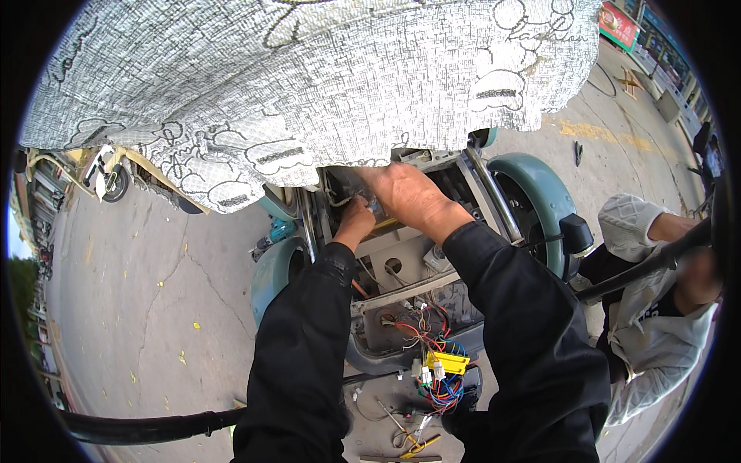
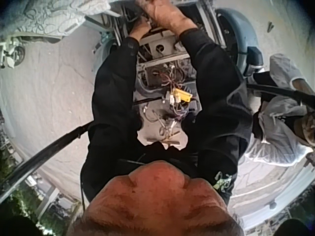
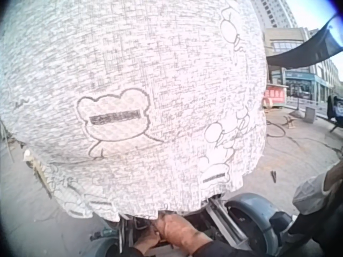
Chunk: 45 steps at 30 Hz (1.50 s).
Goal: The person works on the exposed wiring of a teal three-wheeled vehicle, stripping and twisting wires, then using a soldering iron to join connections. The person also handles a small silver box and continues to connect wires within the vehicle's frame.
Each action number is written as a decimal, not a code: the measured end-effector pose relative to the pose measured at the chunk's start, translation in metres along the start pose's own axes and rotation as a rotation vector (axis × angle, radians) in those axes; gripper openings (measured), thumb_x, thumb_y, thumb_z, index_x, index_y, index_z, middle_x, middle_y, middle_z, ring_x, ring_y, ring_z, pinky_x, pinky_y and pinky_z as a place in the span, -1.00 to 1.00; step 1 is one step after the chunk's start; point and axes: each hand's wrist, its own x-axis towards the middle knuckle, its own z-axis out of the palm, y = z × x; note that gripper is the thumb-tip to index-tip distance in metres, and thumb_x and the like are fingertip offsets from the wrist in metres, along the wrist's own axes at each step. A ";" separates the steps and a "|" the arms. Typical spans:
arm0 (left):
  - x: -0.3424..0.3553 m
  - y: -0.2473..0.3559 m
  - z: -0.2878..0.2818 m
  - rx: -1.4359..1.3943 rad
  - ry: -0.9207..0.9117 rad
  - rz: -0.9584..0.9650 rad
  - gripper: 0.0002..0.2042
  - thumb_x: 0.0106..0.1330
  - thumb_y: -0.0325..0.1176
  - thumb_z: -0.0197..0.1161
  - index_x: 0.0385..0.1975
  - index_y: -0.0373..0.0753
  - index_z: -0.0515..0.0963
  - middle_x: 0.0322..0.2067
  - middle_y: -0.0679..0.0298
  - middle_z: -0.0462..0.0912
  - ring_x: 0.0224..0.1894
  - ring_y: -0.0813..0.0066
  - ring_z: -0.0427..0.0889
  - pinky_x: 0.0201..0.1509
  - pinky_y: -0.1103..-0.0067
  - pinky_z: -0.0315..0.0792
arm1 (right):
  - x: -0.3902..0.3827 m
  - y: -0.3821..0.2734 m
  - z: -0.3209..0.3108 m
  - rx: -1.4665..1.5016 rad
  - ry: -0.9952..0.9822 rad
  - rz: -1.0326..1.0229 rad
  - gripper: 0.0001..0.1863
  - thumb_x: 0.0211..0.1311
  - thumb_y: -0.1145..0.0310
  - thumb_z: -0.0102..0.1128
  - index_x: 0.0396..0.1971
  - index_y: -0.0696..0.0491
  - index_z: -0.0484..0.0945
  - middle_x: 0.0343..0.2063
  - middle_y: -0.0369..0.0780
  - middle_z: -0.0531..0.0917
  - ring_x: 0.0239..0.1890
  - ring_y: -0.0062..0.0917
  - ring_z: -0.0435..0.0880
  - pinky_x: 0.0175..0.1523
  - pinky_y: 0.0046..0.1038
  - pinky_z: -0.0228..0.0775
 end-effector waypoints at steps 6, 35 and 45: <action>0.018 -0.019 0.012 0.026 0.055 0.179 -0.66 0.51 -0.36 0.25 0.20 -0.32 0.50 0.19 -0.13 0.65 0.30 -0.09 0.61 0.33 0.25 0.47 | 0.002 -0.001 0.002 -0.026 -0.011 -0.026 -0.33 0.20 0.57 0.29 0.36 0.09 0.39 -0.30 0.08 0.79 -0.21 -0.06 0.84 -0.08 -0.11 0.73; 0.001 0.000 -0.010 -0.304 -0.183 -0.020 -0.74 0.50 -0.44 0.21 0.10 -0.40 0.47 -0.35 0.02 0.83 -0.44 0.31 0.79 -0.43 0.41 0.61 | 0.027 0.007 0.021 -0.069 -0.014 -0.153 -0.45 0.29 0.55 0.20 0.31 -0.01 0.53 -0.08 -0.01 0.78 -0.03 -0.11 0.82 0.05 -0.17 0.72; -0.015 0.017 -0.014 -0.357 -0.162 -0.145 -0.78 0.54 -0.42 0.18 0.05 -0.40 0.48 -0.37 0.02 0.83 -0.39 0.25 0.84 -0.36 0.40 0.73 | 0.043 -0.003 0.013 -0.460 -0.159 0.020 -0.70 0.41 0.38 0.26 0.08 -0.08 0.79 0.08 -0.19 0.80 0.20 -0.40 0.75 0.22 -0.27 0.59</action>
